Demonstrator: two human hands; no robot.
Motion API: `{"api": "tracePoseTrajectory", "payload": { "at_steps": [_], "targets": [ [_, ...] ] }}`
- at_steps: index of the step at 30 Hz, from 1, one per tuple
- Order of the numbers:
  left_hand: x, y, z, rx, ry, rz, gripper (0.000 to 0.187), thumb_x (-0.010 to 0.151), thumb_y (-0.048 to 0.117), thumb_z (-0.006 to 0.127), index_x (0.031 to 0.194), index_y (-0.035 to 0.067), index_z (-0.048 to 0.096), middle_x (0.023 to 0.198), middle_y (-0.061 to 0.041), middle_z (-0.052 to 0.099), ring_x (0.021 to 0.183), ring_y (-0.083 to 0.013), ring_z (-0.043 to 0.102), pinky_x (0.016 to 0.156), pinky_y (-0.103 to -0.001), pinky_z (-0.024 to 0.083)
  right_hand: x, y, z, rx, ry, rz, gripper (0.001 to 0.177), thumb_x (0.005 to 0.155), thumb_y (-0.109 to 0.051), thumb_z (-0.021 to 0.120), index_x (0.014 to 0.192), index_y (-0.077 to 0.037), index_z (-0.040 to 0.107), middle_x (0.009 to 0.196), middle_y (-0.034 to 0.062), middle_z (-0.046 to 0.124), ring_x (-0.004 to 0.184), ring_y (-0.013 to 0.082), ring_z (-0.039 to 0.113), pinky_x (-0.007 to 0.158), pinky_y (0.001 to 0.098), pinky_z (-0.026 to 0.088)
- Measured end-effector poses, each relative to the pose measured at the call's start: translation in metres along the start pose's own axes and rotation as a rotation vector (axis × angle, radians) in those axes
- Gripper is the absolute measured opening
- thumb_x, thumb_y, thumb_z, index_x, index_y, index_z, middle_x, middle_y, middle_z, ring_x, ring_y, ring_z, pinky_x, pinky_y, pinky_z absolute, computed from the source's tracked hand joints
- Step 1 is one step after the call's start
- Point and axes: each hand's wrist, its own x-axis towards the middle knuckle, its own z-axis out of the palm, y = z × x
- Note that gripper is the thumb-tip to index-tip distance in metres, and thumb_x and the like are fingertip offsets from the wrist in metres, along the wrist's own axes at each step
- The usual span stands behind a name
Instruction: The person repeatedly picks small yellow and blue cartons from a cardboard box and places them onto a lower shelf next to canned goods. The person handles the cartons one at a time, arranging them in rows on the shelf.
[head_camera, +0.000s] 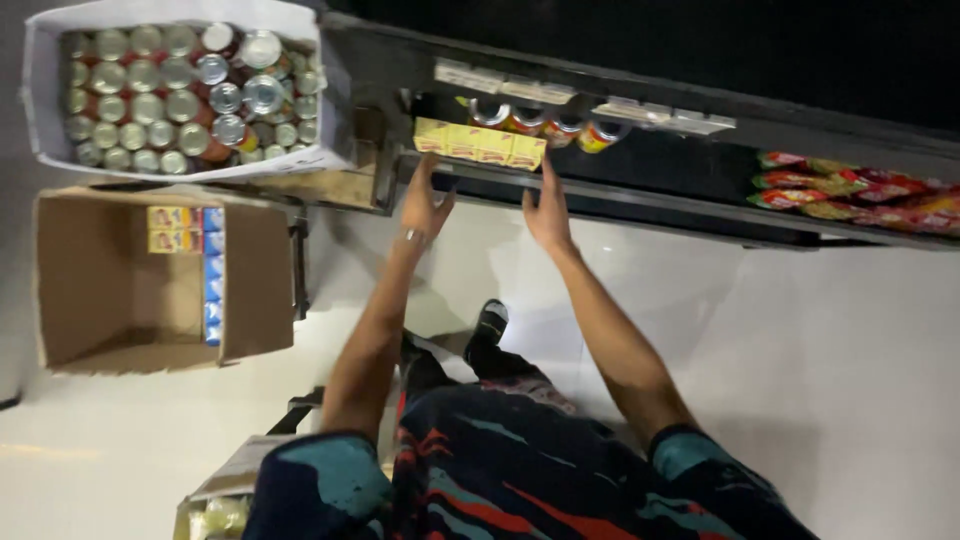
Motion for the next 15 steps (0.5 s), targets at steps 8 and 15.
{"api": "tracePoseTrajectory", "payload": {
  "at_steps": [8, 15],
  "targets": [
    [-0.141, -0.058, -0.127, -0.297, 0.185, -0.349, 0.015, 0.108, 0.014, 0.055, 0.110, 0.005, 0.042, 0.099, -0.010, 0.079, 0.095, -0.0238, 0.077, 0.084, -0.035, 0.057, -0.100, -0.066, 0.097, 0.158, -0.419, 0.201, 0.018, 0.095, -0.012, 0.073, 0.102, -0.003, 0.060, 0.085, 0.0090, 0.071, 0.080, 0.0210, 0.070, 0.073, 0.0335, 0.056],
    [-0.223, -0.082, -0.281, -0.060, 0.541, -0.420, 0.012, 0.103, 0.002, 0.061, 0.110, 0.002, 0.051, 0.091, -0.026, 0.061, 0.078, -0.0298, 0.064, 0.074, -0.037, 0.055, -0.108, -0.224, 0.210, 0.463, -0.744, 0.062, 0.011, 0.100, -0.009, 0.066, 0.104, -0.002, 0.058, 0.084, 0.0061, 0.072, 0.076, 0.0118, 0.068, 0.068, 0.0272, 0.054]
  ]
}}
